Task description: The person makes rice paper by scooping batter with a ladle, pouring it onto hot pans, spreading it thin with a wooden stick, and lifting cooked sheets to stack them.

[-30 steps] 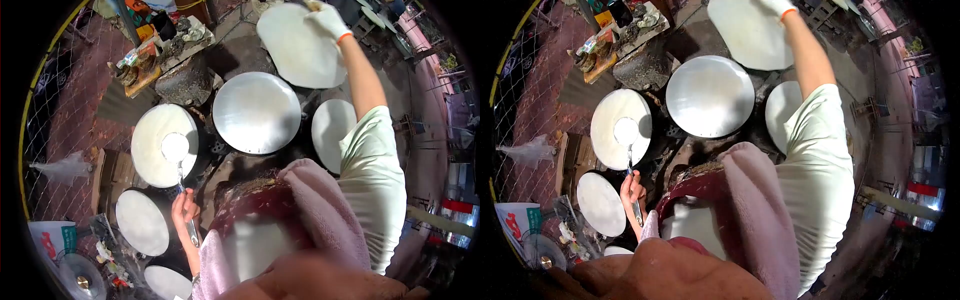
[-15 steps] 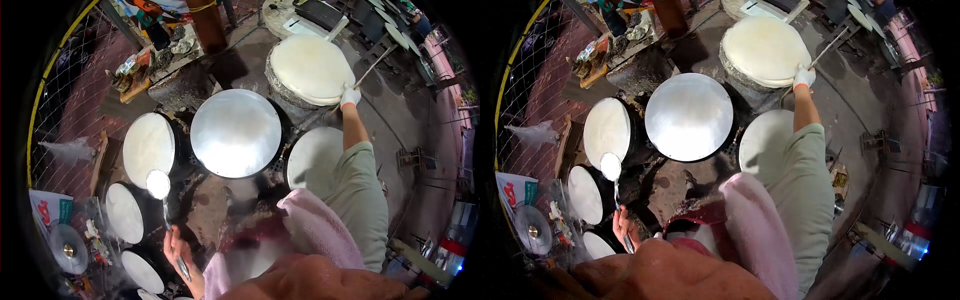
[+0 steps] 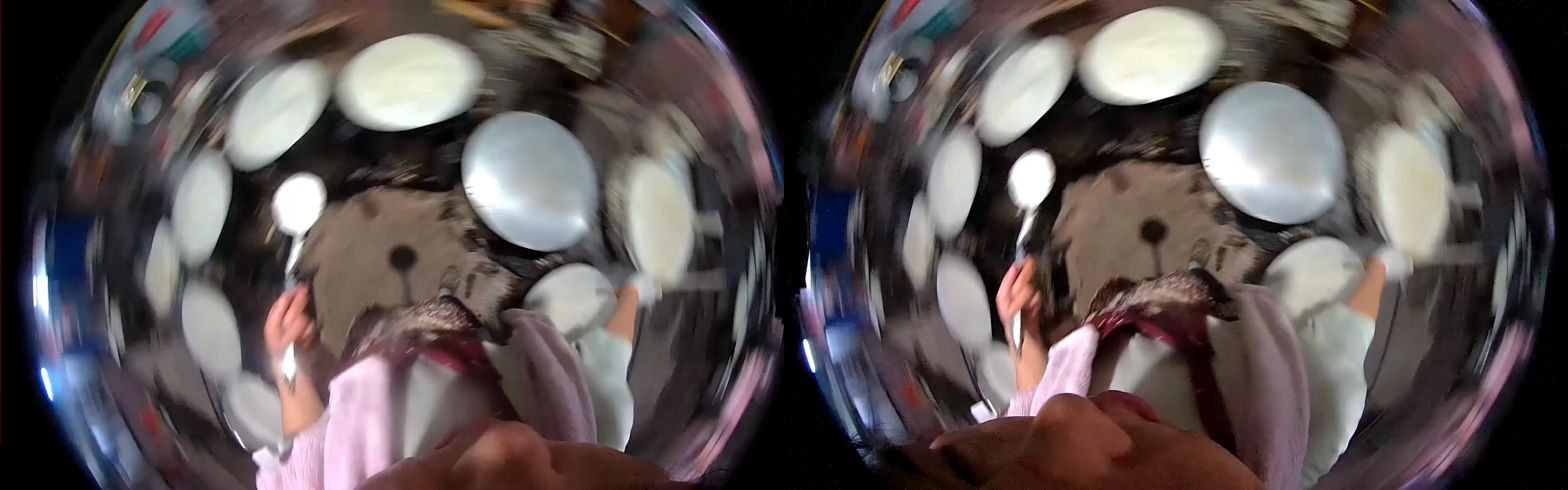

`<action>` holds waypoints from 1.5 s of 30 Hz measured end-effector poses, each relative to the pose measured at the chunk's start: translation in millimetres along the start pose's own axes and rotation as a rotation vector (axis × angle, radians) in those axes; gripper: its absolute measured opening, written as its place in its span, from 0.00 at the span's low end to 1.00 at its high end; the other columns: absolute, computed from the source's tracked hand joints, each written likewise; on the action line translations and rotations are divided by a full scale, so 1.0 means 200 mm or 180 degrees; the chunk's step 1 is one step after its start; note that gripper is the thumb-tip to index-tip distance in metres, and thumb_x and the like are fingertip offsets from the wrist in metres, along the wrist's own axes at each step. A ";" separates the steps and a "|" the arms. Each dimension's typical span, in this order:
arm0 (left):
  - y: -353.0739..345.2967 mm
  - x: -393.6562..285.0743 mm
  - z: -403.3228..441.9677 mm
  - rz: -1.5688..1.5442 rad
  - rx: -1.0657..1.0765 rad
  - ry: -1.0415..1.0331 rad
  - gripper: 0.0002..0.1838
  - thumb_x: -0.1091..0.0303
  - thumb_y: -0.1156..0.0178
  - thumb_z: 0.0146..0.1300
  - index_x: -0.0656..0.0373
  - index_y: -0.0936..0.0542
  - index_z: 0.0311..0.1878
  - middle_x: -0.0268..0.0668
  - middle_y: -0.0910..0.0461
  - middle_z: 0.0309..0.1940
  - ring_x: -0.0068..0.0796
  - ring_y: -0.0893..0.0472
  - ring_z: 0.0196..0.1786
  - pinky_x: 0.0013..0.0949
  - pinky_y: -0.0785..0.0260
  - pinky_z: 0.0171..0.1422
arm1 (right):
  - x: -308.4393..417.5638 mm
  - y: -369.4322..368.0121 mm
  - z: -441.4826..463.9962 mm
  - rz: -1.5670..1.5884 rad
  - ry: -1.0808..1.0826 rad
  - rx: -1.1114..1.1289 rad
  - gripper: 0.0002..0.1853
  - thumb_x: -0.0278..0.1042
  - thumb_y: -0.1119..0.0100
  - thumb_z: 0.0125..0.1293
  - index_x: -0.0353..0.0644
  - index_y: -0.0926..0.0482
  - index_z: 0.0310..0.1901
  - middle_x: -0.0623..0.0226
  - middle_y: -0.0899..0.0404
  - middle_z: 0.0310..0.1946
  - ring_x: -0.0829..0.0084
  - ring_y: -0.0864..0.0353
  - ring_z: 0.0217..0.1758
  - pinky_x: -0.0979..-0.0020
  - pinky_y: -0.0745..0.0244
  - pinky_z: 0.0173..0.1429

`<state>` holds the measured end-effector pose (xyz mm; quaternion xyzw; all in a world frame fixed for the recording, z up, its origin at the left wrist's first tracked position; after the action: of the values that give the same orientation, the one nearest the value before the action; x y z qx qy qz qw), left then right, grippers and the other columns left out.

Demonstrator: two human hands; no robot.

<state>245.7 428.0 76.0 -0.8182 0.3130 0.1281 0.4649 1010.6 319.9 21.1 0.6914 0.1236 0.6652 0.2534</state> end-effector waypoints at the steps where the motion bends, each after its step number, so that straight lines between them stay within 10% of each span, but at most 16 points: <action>1: 0.09 -0.03 -0.08 -0.0300 0.0454 0.0009 0.17 0.62 0.62 0.76 0.67 0.30 0.53 0.20 0.37 0.21 0.09 0.42 0.09 0.21 0.52 0.18 | 0.07 0.03 -0.30 0.0185 -0.0282 0.0175 0.27 0.42 0.45 0.66 0.35 0.30 0.62 0.54 0.25 0.58 0.61 0.24 0.58 0.63 0.30 0.63; 7: 0.99 -0.25 -0.80 -0.1079 -0.0150 -0.0911 0.17 0.63 0.62 0.77 0.66 0.30 0.54 0.23 0.36 0.19 0.10 0.41 0.09 0.21 0.49 0.17 | -0.40 -0.46 -1.39 -0.0190 0.1909 0.1915 0.29 0.36 0.37 0.64 0.33 0.32 0.64 0.52 0.27 0.61 0.59 0.27 0.62 0.64 0.36 0.67; 11: 1.79 -0.48 -1.37 0.0155 -0.1990 -0.1553 0.13 0.64 0.54 0.72 0.65 0.26 0.46 0.26 0.36 0.18 0.16 0.41 0.11 0.23 0.50 0.17 | -0.55 -0.38 -2.66 0.0032 0.1679 0.3943 0.27 0.35 0.38 0.66 0.42 0.32 0.66 0.58 0.29 0.64 0.64 0.30 0.64 0.66 0.38 0.69; 18: 3.28 -0.35 -1.66 0.4538 -0.4119 -0.0493 0.08 0.70 0.50 0.63 0.65 0.25 0.33 0.57 0.21 0.33 0.63 0.24 0.42 0.56 0.31 0.46 | -0.70 0.48 -4.10 -0.0337 0.3328 0.6298 0.29 0.19 0.48 0.67 0.37 0.38 0.70 0.58 0.39 0.71 0.67 0.39 0.73 0.70 0.46 0.75; 21: 3.46 -0.42 -1.56 0.4976 -0.3501 0.0831 0.12 0.72 0.54 0.63 0.64 0.21 0.41 0.54 0.19 0.37 0.56 0.19 0.46 0.53 0.28 0.51 | -0.85 0.60 -4.20 -0.0527 0.3319 0.6780 0.28 0.14 0.49 0.65 0.34 0.37 0.68 0.55 0.37 0.70 0.67 0.36 0.72 0.71 0.42 0.73; 23: 3.68 -0.49 -1.51 0.5246 -0.3972 0.0430 0.13 0.64 0.47 0.65 0.65 0.20 0.37 0.55 0.19 0.34 0.52 0.17 0.38 0.48 0.24 0.44 | -0.91 0.66 -4.25 -0.0835 0.3677 0.6845 0.29 0.16 0.48 0.66 0.35 0.38 0.69 0.56 0.38 0.71 0.68 0.37 0.72 0.71 0.42 0.73; 27: 3.89 -0.51 -1.41 0.4817 -0.3294 0.0697 0.19 0.59 0.54 0.72 0.66 0.20 0.42 0.58 0.19 0.37 0.52 0.17 0.42 0.50 0.25 0.47 | -1.03 0.68 -4.29 -0.1267 0.4874 0.6744 0.34 0.22 0.43 0.65 0.45 0.41 0.72 0.60 0.37 0.70 0.69 0.28 0.63 0.74 0.35 0.65; 29: 4.03 -0.34 -1.36 0.4719 -0.2943 0.0768 0.21 0.58 0.54 0.72 0.67 0.20 0.41 0.59 0.19 0.35 0.51 0.16 0.39 0.49 0.25 0.43 | -0.99 0.77 -4.37 -0.1553 0.4942 0.6609 0.33 0.24 0.40 0.63 0.45 0.37 0.71 0.62 0.22 0.55 0.70 0.23 0.43 0.74 0.28 0.53; 31: 3.99 -0.18 -1.40 0.3729 -0.2730 0.1172 0.23 0.55 0.56 0.74 0.66 0.21 0.37 0.52 0.19 0.28 0.43 0.19 0.26 0.46 0.27 0.32 | -1.06 0.78 -4.39 -0.2140 0.4623 0.6834 0.31 0.22 0.39 0.63 0.38 0.35 0.68 0.62 0.29 0.64 0.75 0.25 0.55 0.76 0.31 0.60; 35: 3.91 0.38 -1.40 -0.0142 -0.2475 0.0182 0.19 0.52 0.53 0.74 0.58 0.28 0.34 0.28 0.38 0.16 0.23 0.42 0.13 0.31 0.42 0.19 | -1.31 0.82 -4.38 -0.1812 0.3895 0.7825 0.26 0.21 0.39 0.62 0.31 0.31 0.63 0.61 0.30 0.66 0.72 0.28 0.64 0.73 0.32 0.64; 39: 3.49 0.60 -1.31 -0.1893 -0.1668 -0.0824 0.20 0.48 0.48 0.71 0.56 0.26 0.35 0.24 0.39 0.16 0.17 0.45 0.11 0.24 0.48 0.19 | -1.72 0.86 -4.30 -0.2601 0.3547 0.8211 0.24 0.39 0.39 0.65 0.38 0.26 0.61 0.56 0.20 0.55 0.71 0.21 0.57 0.73 0.29 0.60; 40: 3.42 0.65 -1.21 -0.2382 -0.0489 -0.1152 0.19 0.48 0.50 0.72 0.56 0.25 0.36 0.22 0.40 0.15 0.15 0.45 0.10 0.24 0.46 0.21 | -1.77 0.91 -4.27 -0.3266 0.3263 0.8039 0.24 0.40 0.41 0.66 0.38 0.26 0.61 0.55 0.22 0.57 0.72 0.22 0.58 0.74 0.32 0.62; 45: 2.98 0.39 -1.26 -0.3467 0.0360 -0.2385 0.15 0.59 0.54 0.75 0.64 0.27 0.46 0.21 0.39 0.18 0.12 0.41 0.12 0.25 0.41 0.29 | -1.79 1.09 -4.14 -0.3219 0.2510 0.8815 0.23 0.36 0.42 0.68 0.33 0.27 0.60 0.56 0.25 0.61 0.73 0.27 0.64 0.73 0.37 0.69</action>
<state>-90.3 -36.6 -234.2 -0.7340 -0.3219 0.1340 0.5828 130.8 107.7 -184.5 0.0482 0.9029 0.0124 -0.4270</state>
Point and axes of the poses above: each hand's wrist, its own z-axis towards the middle knuckle, its own y-axis out of the back of the hand, x = y × z, the point moved 9 cm from there along z, towards the middle knuckle
